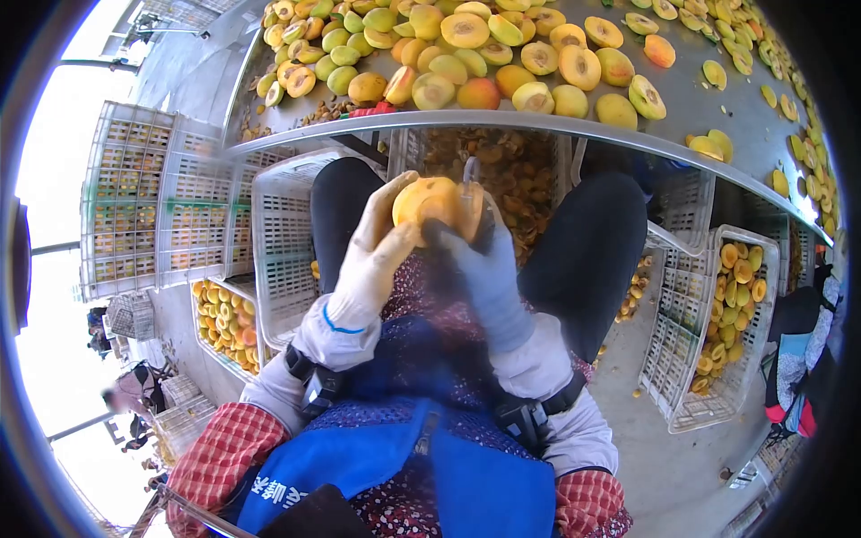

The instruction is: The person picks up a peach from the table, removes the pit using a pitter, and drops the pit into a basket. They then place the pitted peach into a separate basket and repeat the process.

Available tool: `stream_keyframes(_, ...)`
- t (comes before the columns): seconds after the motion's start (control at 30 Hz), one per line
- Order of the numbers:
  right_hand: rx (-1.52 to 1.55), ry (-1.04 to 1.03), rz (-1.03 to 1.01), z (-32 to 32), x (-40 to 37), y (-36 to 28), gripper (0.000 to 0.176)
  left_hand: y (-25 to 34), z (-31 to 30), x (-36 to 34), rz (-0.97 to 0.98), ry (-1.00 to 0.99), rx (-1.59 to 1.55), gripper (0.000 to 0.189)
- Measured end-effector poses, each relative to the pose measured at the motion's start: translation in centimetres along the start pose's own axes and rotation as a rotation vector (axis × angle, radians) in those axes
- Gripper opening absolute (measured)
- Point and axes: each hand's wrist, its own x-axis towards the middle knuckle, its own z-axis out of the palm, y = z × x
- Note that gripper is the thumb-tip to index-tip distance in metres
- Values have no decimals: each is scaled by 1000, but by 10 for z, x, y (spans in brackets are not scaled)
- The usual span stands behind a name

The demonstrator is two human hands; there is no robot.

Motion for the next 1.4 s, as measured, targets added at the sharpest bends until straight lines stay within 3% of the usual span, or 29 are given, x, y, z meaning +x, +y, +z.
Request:
stream_keyframes(0.07,-109,-111,66,-8,2,-18,48,22,-26,3,-94,-126,-15,46)
stream_keyframes(0.1,-296,-221,-17,-5,3,-25,46,43,-34,4,-293,-159,218,38)
stream_keyframes(0.2,-827,-384,-271,6,4,-34,44,23,-42,12,-225,-250,335,34)
stream_keyframes(0.23,-854,-280,-345,6,4,-28,42,23,-37,9,-175,-156,242,34)
stream_keyframes(0.3,-747,-161,-212,11,-5,-31,38,28,-36,5,-165,6,163,35)
stream_keyframes(0.37,-910,-184,-270,10,-16,-26,34,29,-33,1,-124,108,58,37)
stream_keyframes(0.47,-1295,-268,-535,18,-27,-22,34,18,-29,-1,-53,105,-80,47)
stream_keyframes(0.5,-1300,-239,-598,19,-25,-22,34,17,-26,-2,-34,119,-61,46)
stream_keyframes(0.7,-1411,-274,-536,25,-27,-29,27,18,-17,-10,92,181,129,38)
stream_keyframes(0.87,-1387,-373,-362,14,-23,-22,37,14,-13,-11,194,231,280,27)
stream_keyframes(1.0,-1258,-375,-173,11,-27,-9,36,8,-14,-8,56,257,306,23)
stream_keyframes(1.1,-1155,-339,-183,4,-29,7,31,4,-18,-4,-62,216,388,23)
stream_keyframes(1.17,-1128,-338,-151,-2,-31,15,42,7,-20,0,-123,163,505,26)
stream_keyframes(1.3,-1061,-346,-67,-15,-36,25,56,6,-24,12,-136,5,791,23)
stream_keyframes(1.4,-994,-290,125,-4,-35,11,55,9,-19,18,-101,-9,881,23)
